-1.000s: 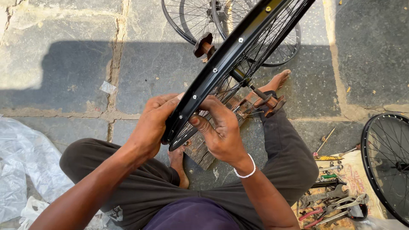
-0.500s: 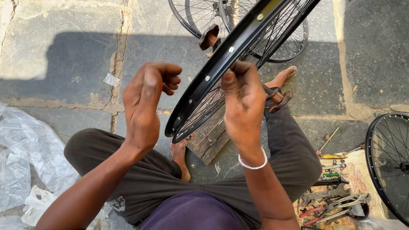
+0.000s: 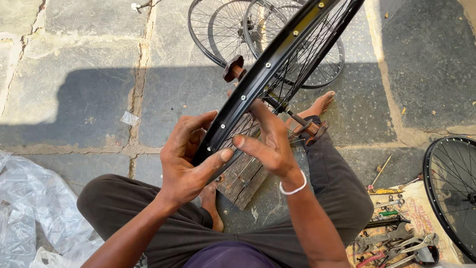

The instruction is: The person tightens spokes on a bicycle wheel with a small tool while it is mounted on a stand.

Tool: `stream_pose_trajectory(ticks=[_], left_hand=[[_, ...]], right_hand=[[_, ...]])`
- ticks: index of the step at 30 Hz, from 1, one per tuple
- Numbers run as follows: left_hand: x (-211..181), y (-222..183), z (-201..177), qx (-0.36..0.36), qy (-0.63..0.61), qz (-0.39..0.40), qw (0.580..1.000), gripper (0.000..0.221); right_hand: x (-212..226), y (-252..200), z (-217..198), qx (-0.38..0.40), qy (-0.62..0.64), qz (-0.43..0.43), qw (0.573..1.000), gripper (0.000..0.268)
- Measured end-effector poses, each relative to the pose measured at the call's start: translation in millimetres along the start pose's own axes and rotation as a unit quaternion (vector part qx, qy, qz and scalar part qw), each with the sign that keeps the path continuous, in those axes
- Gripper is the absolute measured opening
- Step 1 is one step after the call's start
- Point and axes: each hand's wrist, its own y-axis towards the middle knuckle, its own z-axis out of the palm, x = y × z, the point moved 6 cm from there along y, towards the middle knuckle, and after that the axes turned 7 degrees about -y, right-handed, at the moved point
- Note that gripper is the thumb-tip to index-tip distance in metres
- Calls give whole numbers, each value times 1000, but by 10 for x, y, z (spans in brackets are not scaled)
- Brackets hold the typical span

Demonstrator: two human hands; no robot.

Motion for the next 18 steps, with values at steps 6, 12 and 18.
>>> stream_pose_trajectory(ticks=[6, 12, 18], left_hand=[[15, 25, -5, 6, 34, -18, 999, 49], [-1, 96, 18, 39, -9, -29, 999, 48], [-26, 191, 22, 30, -2, -91, 995, 57]], right_hand=[[90, 222, -75, 126, -38, 47, 990, 44], [276, 193, -16, 51, -138, -6, 989, 43], [87, 195, -31, -25, -256, -84, 963, 24]])
